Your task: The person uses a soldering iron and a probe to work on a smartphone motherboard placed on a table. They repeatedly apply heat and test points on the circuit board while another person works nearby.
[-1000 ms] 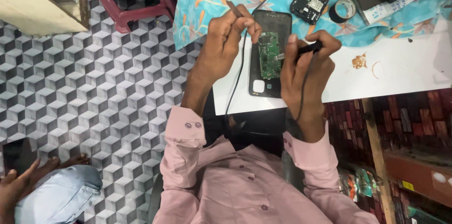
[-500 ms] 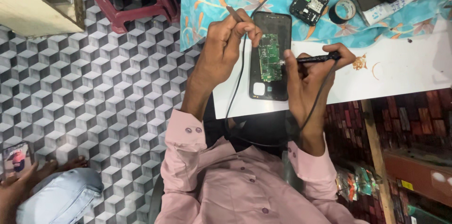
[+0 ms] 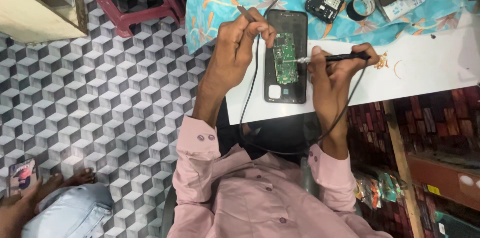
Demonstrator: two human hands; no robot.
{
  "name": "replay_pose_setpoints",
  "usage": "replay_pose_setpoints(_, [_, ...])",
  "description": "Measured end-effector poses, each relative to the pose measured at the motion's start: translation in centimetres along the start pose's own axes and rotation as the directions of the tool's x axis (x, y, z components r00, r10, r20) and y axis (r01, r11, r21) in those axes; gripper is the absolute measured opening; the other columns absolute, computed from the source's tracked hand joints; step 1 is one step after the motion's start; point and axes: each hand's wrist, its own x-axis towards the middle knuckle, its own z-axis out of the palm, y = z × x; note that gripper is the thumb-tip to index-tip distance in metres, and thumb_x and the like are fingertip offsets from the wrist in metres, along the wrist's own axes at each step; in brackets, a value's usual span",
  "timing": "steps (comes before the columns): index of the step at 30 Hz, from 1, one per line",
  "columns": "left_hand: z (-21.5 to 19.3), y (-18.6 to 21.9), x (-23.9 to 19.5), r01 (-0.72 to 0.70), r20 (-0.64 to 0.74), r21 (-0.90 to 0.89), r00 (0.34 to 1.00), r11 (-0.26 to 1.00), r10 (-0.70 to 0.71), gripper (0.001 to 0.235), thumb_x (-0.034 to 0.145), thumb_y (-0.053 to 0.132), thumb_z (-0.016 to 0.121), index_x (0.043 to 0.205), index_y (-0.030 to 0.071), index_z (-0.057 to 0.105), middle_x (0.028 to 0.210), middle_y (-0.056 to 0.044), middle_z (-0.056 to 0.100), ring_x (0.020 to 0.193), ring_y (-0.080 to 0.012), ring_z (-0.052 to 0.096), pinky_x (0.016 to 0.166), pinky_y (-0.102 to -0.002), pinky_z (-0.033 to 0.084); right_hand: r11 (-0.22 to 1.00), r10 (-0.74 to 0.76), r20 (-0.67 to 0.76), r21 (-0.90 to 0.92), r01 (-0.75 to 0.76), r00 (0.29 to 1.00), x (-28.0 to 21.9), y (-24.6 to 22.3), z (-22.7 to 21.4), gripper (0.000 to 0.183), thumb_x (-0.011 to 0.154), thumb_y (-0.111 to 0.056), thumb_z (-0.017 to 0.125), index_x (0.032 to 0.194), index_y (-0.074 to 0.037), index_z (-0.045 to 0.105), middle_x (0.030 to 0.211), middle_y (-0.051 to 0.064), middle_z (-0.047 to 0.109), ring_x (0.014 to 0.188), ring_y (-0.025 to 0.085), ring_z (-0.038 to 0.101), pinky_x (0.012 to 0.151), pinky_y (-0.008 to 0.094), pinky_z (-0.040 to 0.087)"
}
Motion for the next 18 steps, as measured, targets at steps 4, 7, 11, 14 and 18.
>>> replay_pose_setpoints(4, [0.0,0.1,-0.1,-0.008,0.019,-0.001,1.0,1.0,0.008,0.032,0.118,0.021,0.042,0.099,-0.003,0.052,0.089,-0.01,0.06,0.085,-0.0178,0.065,0.084,-0.034,0.057,0.989,0.075,-0.021,0.126,-0.072,0.997,-0.4,-0.3,-0.6,0.056,0.113,-0.008,0.064,0.133,-0.015,0.012,0.083,0.002,0.054,0.065,0.008,0.047,0.059,0.022,0.039])
replay_pose_setpoints(7, [-0.2,-0.1,-0.2,-0.045,0.032,0.011,0.998,0.999,0.045,0.031,0.118,0.02,0.042,0.102,-0.004,0.053,0.091,-0.011,0.061,0.087,-0.0188,0.067,0.084,-0.033,0.059,0.989,0.071,0.007,0.129,-0.072,0.997,-0.2,0.2,-1.0,0.055,0.111,-0.007,0.063,0.132,-0.015,0.014,0.08,0.001,0.053,0.063,0.008,0.048,0.057,0.022,0.038])
replay_pose_setpoints(11, [-0.4,-0.3,-0.3,-0.083,0.061,0.075,0.995,0.994,0.078,0.03,0.119,0.018,0.041,0.103,-0.003,0.055,0.094,-0.012,0.067,0.087,-0.0196,0.072,0.083,-0.031,0.061,0.995,-0.021,0.045,0.102,0.016,0.999,-0.6,0.7,-1.1,0.051,0.116,-0.004,0.063,0.132,-0.014,0.015,0.077,0.001,0.053,0.063,0.009,0.05,0.061,0.022,0.042])
replay_pose_setpoints(14, [-0.4,-0.1,0.1,-0.144,0.036,0.058,0.989,0.988,0.142,0.03,0.12,0.017,0.041,0.104,-0.004,0.056,0.097,-0.014,0.068,0.088,-0.0217,0.073,0.085,-0.032,0.061,0.993,-0.093,0.053,0.084,0.088,0.994,-0.4,0.4,-0.7,0.049,0.118,-0.004,0.064,0.131,-0.011,0.018,0.079,0.005,0.054,0.063,0.009,0.052,0.062,0.022,0.042])
replay_pose_setpoints(18, [-0.6,-0.1,0.0,-0.164,0.065,0.101,0.985,0.981,0.158,0.03,0.12,0.019,0.04,0.108,-0.002,0.057,0.101,-0.014,0.074,0.099,-0.0219,0.076,0.089,-0.032,0.061,0.953,-0.257,0.063,-0.15,0.264,0.964,-0.9,0.5,-0.4,0.046,0.113,-0.003,0.068,0.13,-0.002,0.025,0.129,0.012,0.03,0.073,0.012,0.054,0.066,0.024,0.043])
